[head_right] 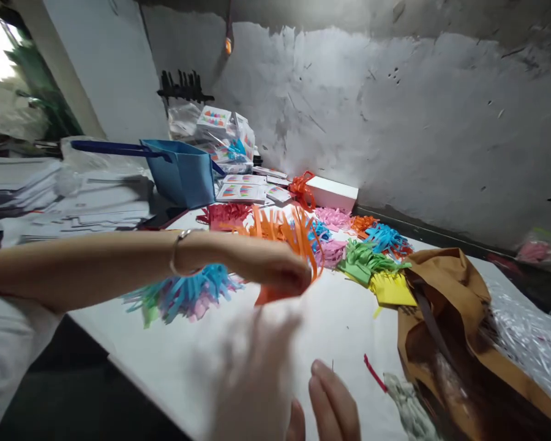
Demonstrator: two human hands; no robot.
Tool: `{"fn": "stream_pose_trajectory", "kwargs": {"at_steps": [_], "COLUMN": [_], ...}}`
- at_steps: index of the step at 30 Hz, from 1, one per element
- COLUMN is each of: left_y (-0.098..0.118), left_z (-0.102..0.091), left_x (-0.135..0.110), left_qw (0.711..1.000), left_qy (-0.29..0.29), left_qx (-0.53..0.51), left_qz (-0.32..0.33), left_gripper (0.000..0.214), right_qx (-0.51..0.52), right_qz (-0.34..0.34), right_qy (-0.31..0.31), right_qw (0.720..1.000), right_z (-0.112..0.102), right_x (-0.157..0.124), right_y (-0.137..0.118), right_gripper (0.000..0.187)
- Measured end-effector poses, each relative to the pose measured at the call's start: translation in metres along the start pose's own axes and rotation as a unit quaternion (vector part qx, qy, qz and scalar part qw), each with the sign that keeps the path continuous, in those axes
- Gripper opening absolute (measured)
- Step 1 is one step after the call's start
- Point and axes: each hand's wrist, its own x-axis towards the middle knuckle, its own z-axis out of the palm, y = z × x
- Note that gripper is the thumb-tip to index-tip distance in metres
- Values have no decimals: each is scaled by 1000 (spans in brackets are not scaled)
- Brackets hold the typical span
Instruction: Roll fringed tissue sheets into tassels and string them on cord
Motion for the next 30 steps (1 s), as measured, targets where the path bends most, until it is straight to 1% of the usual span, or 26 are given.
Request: {"fn": "stream_pose_trajectory", "kwargs": {"at_steps": [1,2,3,4,5,6,7,8,9,10,11,12,13,14,15,16,17,18,20,22,23,24,25,26,28,30], "left_y": [11,20,29,35,40,42,42,40,37,32,27,20,14,7,2,-3,-6,-8,-10,-10,-11,-12,-14,-16,-20,-20], "left_z": [19,33,44,52,57,59,61,63,65,68,72,77,82,87,91,93,93,92,87,81,80,80,84,90,109,136], "left_x": [-5,-9,-13,-17,-20,-23,-26,-29,-32,-34,-36,-37,-37,-36,-34,-31,-29,-27,-28,-38,-47,-58,-70,-82,-105,-122], "left_qw": [996,989,982,979,981,984,988,991,992,992,991,990,989,988,988,986,981,972,947,914,889,864,848,849,877,911], "left_qy": [-86,-145,-184,-195,-188,-174,-155,-134,-118,-106,-101,-103,-106,-106,-93,-62,-22,22,105,182,221,248,255,239,163,85], "left_qx": [3,7,12,16,18,14,8,1,-5,-7,-5,2,11,27,63,114,170,220,300,361,395,426,448,458,451,401], "left_qz": [19,36,49,53,44,25,0,-27,-51,-70,-84,-95,-105,-111,-109,-102,-93,-84,-50,19,64,101,121,114,43,-39], "left_gripper": [16,18,20,20,19,18,16,14,17,26,34,37,33,23,12,8,12,14,16,16,16,16,18,20,24,33], "right_qx": [7,20,39,74,117,152,175,187,187,181,175,171,166,155,131,95,49,-3,-97,-147,-154,-153,-147,-140,-127,-106], "right_qz": [13,40,71,74,85,119,152,190,224,247,262,270,275,271,256,229,188,137,30,-54,-87,-110,-128,-133,-122,-94], "right_qy": [-1,-38,-99,-174,-213,-253,-273,-279,-282,-279,-277,-280,-290,-305,-321,-332,-329,-311,-234,-166,-158,-167,-189,-223,-282,-325], "right_qw": [1000,998,992,979,966,948,934,923,914,910,908,905,901,900,902,910,924,941,967,974,971,968,962,956,943,935], "right_z": [-8,-15,-21,-25,-29,-32,-34,-37,-40,-42,-43,-44,-45,-46,-47,-49,-52,-55,-64,-71,-71,-70,-66,-60,-44,-29], "right_x": [13,26,39,50,60,66,70,72,72,72,71,71,72,75,78,83,88,93,97,92,85,75,62,48,18,-8], "right_y": [-4,-9,-13,-16,-18,-19,-20,-19,-17,-15,-12,-8,-2,4,11,17,22,25,23,14,7,1,-5,-10,-18,-24], "right_gripper": [70,75,73,67,56,45,35,26,18,12,8,7,8,9,10,11,12,13,14,22,26,29,31,31,35,41]}}
